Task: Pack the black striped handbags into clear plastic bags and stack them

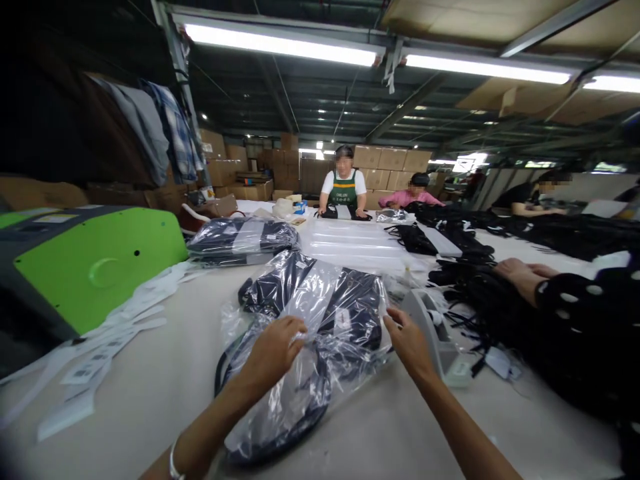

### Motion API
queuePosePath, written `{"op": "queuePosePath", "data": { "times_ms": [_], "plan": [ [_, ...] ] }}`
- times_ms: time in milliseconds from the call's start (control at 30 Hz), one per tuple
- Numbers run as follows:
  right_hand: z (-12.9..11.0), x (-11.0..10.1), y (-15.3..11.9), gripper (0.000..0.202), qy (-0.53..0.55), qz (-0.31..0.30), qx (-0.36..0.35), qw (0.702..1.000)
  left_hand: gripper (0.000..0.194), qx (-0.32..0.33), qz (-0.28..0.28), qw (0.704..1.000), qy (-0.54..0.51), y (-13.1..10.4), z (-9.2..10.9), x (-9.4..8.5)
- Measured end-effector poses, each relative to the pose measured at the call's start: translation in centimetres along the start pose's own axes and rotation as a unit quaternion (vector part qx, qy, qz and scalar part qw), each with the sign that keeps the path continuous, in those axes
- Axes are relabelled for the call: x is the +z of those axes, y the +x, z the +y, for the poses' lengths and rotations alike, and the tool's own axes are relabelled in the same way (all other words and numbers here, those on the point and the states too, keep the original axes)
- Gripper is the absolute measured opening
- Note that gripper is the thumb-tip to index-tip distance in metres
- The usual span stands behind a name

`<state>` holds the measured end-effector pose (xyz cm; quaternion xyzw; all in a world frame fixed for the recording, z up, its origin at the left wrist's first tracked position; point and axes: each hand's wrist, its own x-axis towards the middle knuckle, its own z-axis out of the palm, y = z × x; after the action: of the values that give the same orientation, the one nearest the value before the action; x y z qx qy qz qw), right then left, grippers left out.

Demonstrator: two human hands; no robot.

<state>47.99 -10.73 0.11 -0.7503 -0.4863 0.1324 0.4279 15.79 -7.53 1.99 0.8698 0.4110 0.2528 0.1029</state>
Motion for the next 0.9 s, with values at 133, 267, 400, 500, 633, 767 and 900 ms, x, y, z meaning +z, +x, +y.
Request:
{"op": "queuePosePath", "data": {
  "times_ms": [133,267,400,500,633,767,900],
  "plan": [
    [-3.8,2.5,-1.8,0.04,0.009,-0.088,-0.089,0.992,0.027,-0.082,-0.018,0.993,0.085,1.2,-5.4,-0.5],
    [-9.1,7.8,-2.2,0.029,-0.055,-0.222,-0.183,0.956,0.025,-0.082,-0.067,0.987,0.122,2.0,-7.5,-0.5],
    [-10.8,12.1,-1.5,0.022,-0.141,-0.27,-0.174,0.936,0.016,-0.079,-0.095,0.984,0.13,2.9,-7.0,-0.4],
    [-10.8,13.6,-1.2,0.023,-0.148,-0.299,-0.161,0.929,0.011,-0.072,-0.119,0.986,0.097,3.7,-6.8,-0.9],
    [-11.4,14.5,-1.2,0.046,-0.129,-0.325,-0.175,0.921,0.012,-0.042,-0.151,0.988,-0.002,4.3,-7.2,-1.8],
    [-11.7,15.3,-1.8,0.055,-0.085,-0.288,-0.239,0.924,0.015,-0.01,-0.155,0.984,-0.084,4.3,-7.9,-2.7],
    [-11.1,15.8,-2.2,0.039,-0.016,-0.263,-0.297,0.918,0.021,-0.005,-0.162,0.981,-0.11,4.3,-9.0,-3.4]
  ]
}}
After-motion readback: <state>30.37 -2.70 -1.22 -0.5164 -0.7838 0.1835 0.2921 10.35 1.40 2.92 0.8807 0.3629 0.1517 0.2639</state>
